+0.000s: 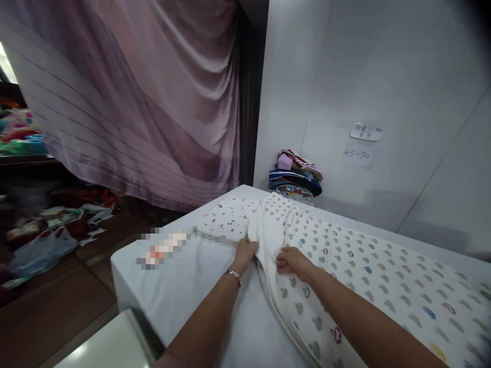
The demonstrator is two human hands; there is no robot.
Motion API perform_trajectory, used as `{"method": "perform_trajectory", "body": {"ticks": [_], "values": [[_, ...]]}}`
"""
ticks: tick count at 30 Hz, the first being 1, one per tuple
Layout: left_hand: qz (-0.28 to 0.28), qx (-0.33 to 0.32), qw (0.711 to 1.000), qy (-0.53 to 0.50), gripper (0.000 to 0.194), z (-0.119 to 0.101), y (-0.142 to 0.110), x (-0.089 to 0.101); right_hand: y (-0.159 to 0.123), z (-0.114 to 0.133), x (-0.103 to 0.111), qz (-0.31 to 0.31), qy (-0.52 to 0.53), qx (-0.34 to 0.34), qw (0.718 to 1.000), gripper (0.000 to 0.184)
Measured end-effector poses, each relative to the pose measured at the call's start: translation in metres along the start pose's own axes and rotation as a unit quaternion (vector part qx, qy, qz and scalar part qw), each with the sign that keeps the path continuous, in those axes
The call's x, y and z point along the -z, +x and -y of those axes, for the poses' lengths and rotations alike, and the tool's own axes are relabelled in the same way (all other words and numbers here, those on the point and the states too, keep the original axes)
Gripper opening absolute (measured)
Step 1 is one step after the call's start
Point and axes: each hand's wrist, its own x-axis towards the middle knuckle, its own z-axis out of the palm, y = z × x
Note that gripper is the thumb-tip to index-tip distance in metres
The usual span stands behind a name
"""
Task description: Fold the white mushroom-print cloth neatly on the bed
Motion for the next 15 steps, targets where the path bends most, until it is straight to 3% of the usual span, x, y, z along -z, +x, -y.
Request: {"method": "perform_trajectory", "body": {"ticks": [5, 11, 15], "values": [[0.004, 0.035, 0.998, -0.046, 0.015, 0.001, 0.008, -0.005, 0.019, -0.003, -0.013, -0.009, 0.030, 0.027, 0.999, 0.013], [-0.062, -0.060, 0.989, -0.124, 0.036, 0.002, 0.022, -0.001, 0.047, 0.003, -0.011, -0.083, 0.015, 0.040, 0.996, 0.028], [-0.034, -0.080, 0.984, -0.159, 0.045, 0.000, 0.026, 0.004, 0.072, 0.013, -0.007, -0.110, -0.015, 0.028, 0.993, 0.019]]}}
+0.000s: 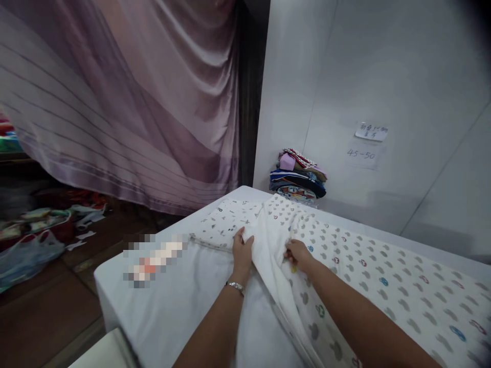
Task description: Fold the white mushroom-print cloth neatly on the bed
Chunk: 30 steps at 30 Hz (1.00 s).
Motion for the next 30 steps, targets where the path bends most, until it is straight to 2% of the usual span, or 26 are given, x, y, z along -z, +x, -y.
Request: {"method": "perform_trajectory", "body": {"ticks": [2, 4, 9, 11, 13, 15, 16, 18, 20, 22, 25, 30], "values": [[0.010, -0.002, 1.000, -0.024, 0.048, -0.002, 0.003, 0.003, 0.009, 0.003, -0.001, -0.004, -0.019, 0.011, 1.000, 0.010], [-0.001, 0.013, 0.999, -0.048, 0.052, -0.004, 0.006, 0.006, 0.014, 0.008, -0.001, -0.015, -0.041, 0.041, 0.998, 0.011], [-0.039, 0.061, 0.991, -0.113, 0.052, -0.009, 0.013, 0.012, 0.009, 0.036, -0.007, -0.066, -0.086, 0.182, 0.977, 0.046], [-0.039, 0.050, 0.991, -0.117, 0.052, -0.012, 0.014, 0.013, 0.000, 0.050, -0.017, -0.055, -0.139, 0.291, 0.945, 0.050], [-0.030, 0.020, 0.994, -0.101, 0.052, -0.017, 0.013, 0.013, -0.010, 0.058, -0.033, -0.005, -0.212, 0.419, 0.883, 0.050], [-0.018, -0.010, 0.997, -0.075, 0.053, -0.020, 0.013, 0.015, -0.017, 0.058, -0.053, 0.070, -0.254, 0.499, 0.825, 0.054], [-0.014, -0.017, 0.998, -0.063, 0.055, -0.021, 0.012, 0.015, -0.019, 0.055, -0.062, 0.106, -0.252, 0.499, 0.822, 0.057], [-0.008, -0.012, 0.999, -0.052, 0.061, -0.020, 0.013, 0.017, -0.017, 0.045, -0.079, 0.151, -0.208, 0.430, 0.866, 0.063], [-0.002, 0.014, 0.998, -0.066, 0.071, -0.018, 0.015, 0.019, -0.012, 0.032, -0.090, 0.153, -0.148, 0.330, 0.920, 0.067], [0.006, 0.047, 0.993, -0.109, 0.078, -0.016, 0.018, 0.020, -0.008, 0.022, -0.096, 0.142, -0.110, 0.268, 0.946, 0.066], [0.008, 0.078, 0.984, -0.161, 0.070, -0.015, 0.022, 0.020, -0.007, 0.014, -0.101, 0.149, -0.106, 0.255, 0.949, 0.055], [0.003, 0.090, 0.991, -0.101, 0.045, -0.015, 0.024, 0.020, -0.015, 0.018, -0.106, 0.158, -0.122, 0.272, 0.941, 0.036]]}}
